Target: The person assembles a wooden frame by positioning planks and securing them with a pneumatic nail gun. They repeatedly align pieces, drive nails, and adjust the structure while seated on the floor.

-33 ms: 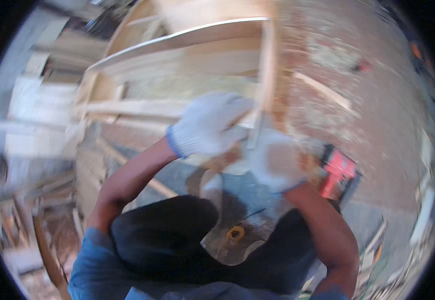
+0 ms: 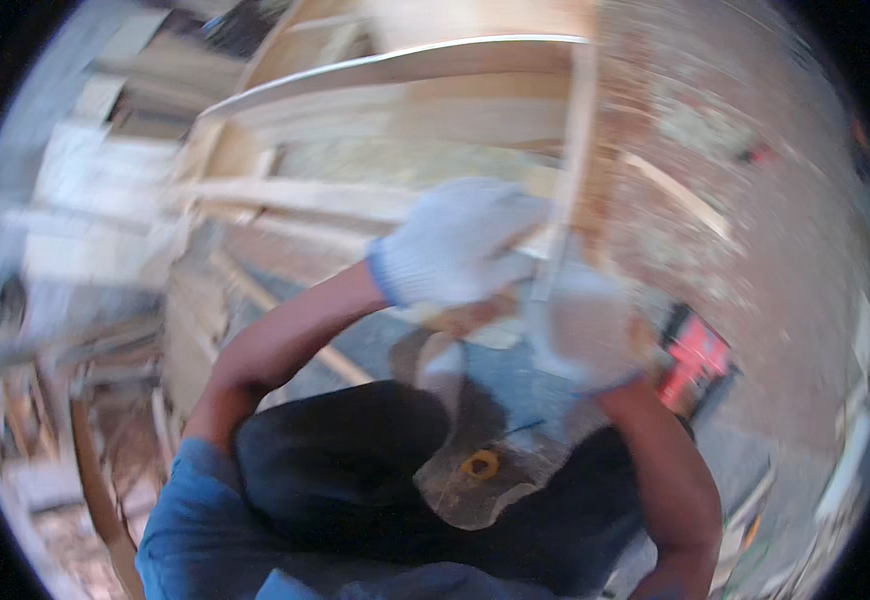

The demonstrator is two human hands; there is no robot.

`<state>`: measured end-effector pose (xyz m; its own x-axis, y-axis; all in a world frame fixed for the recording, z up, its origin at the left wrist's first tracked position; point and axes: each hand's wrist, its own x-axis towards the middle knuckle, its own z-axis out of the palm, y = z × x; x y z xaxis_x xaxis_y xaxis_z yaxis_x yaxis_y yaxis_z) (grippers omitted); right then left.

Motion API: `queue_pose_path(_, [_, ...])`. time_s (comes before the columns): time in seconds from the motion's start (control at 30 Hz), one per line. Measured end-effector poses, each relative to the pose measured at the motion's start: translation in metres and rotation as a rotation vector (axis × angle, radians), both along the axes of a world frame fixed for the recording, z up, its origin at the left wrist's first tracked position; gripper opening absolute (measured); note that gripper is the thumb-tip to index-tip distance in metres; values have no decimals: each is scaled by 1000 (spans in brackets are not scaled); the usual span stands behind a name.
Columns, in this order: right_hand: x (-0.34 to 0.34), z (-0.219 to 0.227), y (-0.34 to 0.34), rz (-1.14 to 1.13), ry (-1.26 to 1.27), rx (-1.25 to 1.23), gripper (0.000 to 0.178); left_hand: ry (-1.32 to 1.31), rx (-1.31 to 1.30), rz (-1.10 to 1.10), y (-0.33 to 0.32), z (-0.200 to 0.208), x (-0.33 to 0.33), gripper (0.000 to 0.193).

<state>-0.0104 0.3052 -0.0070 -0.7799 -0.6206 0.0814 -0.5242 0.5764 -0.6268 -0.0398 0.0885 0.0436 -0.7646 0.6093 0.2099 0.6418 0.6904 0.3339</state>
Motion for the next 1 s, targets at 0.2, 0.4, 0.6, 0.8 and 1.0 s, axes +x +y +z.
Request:
queue_pose_path(0.2, [11, -9, -16, -302, -75, -117, 16, -53, -105, 28, 5, 12, 5, 41])
queue_pose_path(0.4, [11, -7, -8, -167, -64, -198, 28, -17, -1, 58, -13, 38, 22, 49])
queue_pose_path(0.6, [4, 1, -5, -103, 93, 58, 27, 227, 605, 691, -104, 6, 88, 35])
queue_pose_path(0.8, [1, 4, -2, -281, 76, 108, 39, 20, 63, 1474, -210, -137, 222, 51])
queue_pose_path(1.0, [10, 5, -6, -16, -297, 407, 36, -924, -84, 1837, -268, -254, 389, 55])
